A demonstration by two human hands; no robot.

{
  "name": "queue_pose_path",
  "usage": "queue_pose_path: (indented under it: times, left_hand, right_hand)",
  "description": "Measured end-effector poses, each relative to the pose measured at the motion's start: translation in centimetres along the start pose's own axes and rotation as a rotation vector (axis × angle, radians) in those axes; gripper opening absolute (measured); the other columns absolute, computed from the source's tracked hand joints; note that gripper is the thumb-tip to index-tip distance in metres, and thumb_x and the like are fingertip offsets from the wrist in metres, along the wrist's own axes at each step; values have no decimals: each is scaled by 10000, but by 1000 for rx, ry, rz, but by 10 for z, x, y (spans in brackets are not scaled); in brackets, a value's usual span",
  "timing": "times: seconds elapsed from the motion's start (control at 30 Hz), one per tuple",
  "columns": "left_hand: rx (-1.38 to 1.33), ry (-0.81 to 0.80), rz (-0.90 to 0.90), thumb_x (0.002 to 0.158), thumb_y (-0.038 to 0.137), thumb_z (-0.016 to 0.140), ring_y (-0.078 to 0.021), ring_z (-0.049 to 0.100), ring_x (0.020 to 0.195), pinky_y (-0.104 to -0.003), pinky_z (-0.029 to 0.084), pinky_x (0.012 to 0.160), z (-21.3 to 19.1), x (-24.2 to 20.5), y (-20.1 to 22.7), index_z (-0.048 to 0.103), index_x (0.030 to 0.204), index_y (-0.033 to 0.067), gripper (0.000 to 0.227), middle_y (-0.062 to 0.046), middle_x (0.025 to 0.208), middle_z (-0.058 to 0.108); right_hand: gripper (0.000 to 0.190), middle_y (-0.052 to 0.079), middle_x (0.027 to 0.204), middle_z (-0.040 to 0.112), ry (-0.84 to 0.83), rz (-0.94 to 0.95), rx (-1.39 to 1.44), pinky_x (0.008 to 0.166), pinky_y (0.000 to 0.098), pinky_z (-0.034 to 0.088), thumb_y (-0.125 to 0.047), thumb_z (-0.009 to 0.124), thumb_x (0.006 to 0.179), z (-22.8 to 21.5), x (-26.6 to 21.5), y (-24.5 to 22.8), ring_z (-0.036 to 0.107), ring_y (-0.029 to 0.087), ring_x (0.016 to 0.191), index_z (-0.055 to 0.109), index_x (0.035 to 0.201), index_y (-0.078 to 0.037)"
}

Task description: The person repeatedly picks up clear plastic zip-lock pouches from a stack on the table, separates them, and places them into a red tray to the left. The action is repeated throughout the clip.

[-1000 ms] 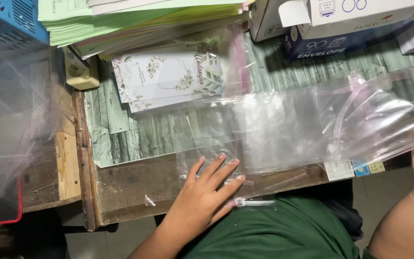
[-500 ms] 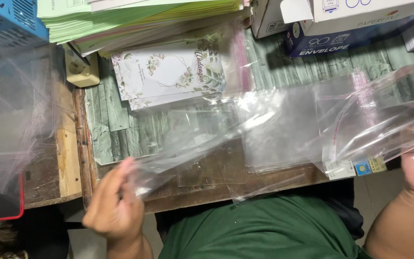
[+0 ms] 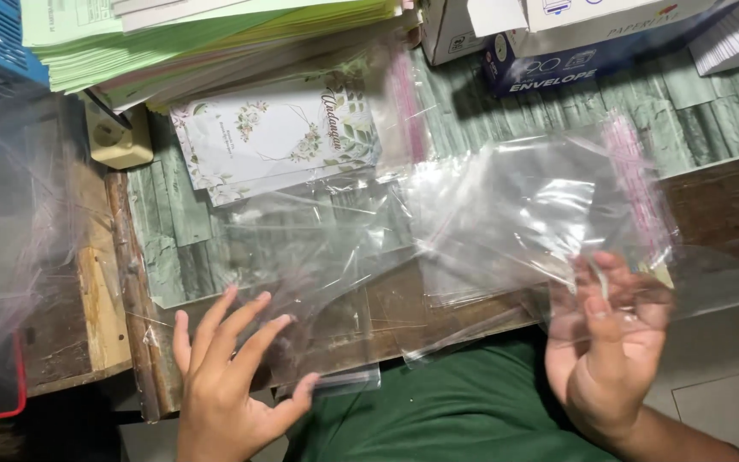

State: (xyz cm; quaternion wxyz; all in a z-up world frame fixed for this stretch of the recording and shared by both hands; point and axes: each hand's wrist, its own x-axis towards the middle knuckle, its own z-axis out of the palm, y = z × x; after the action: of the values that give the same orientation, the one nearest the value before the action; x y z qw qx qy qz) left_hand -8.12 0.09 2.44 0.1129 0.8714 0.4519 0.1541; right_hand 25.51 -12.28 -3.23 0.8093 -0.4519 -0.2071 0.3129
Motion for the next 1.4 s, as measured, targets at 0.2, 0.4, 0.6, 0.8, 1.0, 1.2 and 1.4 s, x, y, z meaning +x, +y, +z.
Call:
queue_pose_path:
  times: [0.2,0.4,0.6,0.8,1.0,1.2,1.4]
  left_hand:
    - [-134,-22,271,670,677,893,-316,513,1373,-712,236,1163,21,19,42,648,1280,183,822,-76,1417,572]
    - [-233,-107,296,920,302,760,-279,587,1296,-572,316,1134,28,35,56,641,1276,149,406,-57,1346,634]
    - [-292,-137,264,884,322,808,-258,611,1251,-540,389,1092,22,39,53,649,1259,131,450,-31,1277,657]
    - [-377,-30,319,886,427,814,-314,592,1306,-567,399,1096,27,56,85,611,1327,106,582,-87,1355,620]
    - [-869,-209,38,711,525,807,-356,215,1600,-519,196,1296,22,88,107,76,1604,60,1244,-194,1701,186]
    - [-1636,-440,-188,844,190,815,-29,623,649,-146,502,622,51,84,97,421,1536,-21,823,-21,932,756]
    - [-1428,19,-360,890,-2,749,-206,757,712,-283,664,578,52,70,73,624,1140,33,281,-124,896,750]
  right_hand:
    - [161,104,1294,548,-3,22,-101,976,295,586,-55,600,986,-7,-1,6,608,192,1152,651,1121,-127]
    - [197,73,1021,596,-37,-108,-224,907,353,527,-150,647,976,-15,6,-8,599,188,849,588,1161,-115]
    - [391,-11,923,653,-37,-133,-377,810,339,665,-129,692,1001,-20,29,-33,674,108,852,564,1367,-184]
    - [450,-72,883,596,-176,-260,-370,710,166,653,-120,790,876,-10,40,-32,627,-8,789,526,1235,-188]
    - [432,-35,776,548,-1078,194,337,576,329,511,-132,849,954,43,52,-41,503,125,643,628,1325,-109]
    - [479,66,903,493,-951,444,545,726,345,556,-64,748,1015,21,65,-30,564,215,823,563,1457,-81]
    - [646,166,1231,712,-690,185,82,1100,459,608,-332,680,1062,-12,125,-28,712,267,1145,460,1516,71]
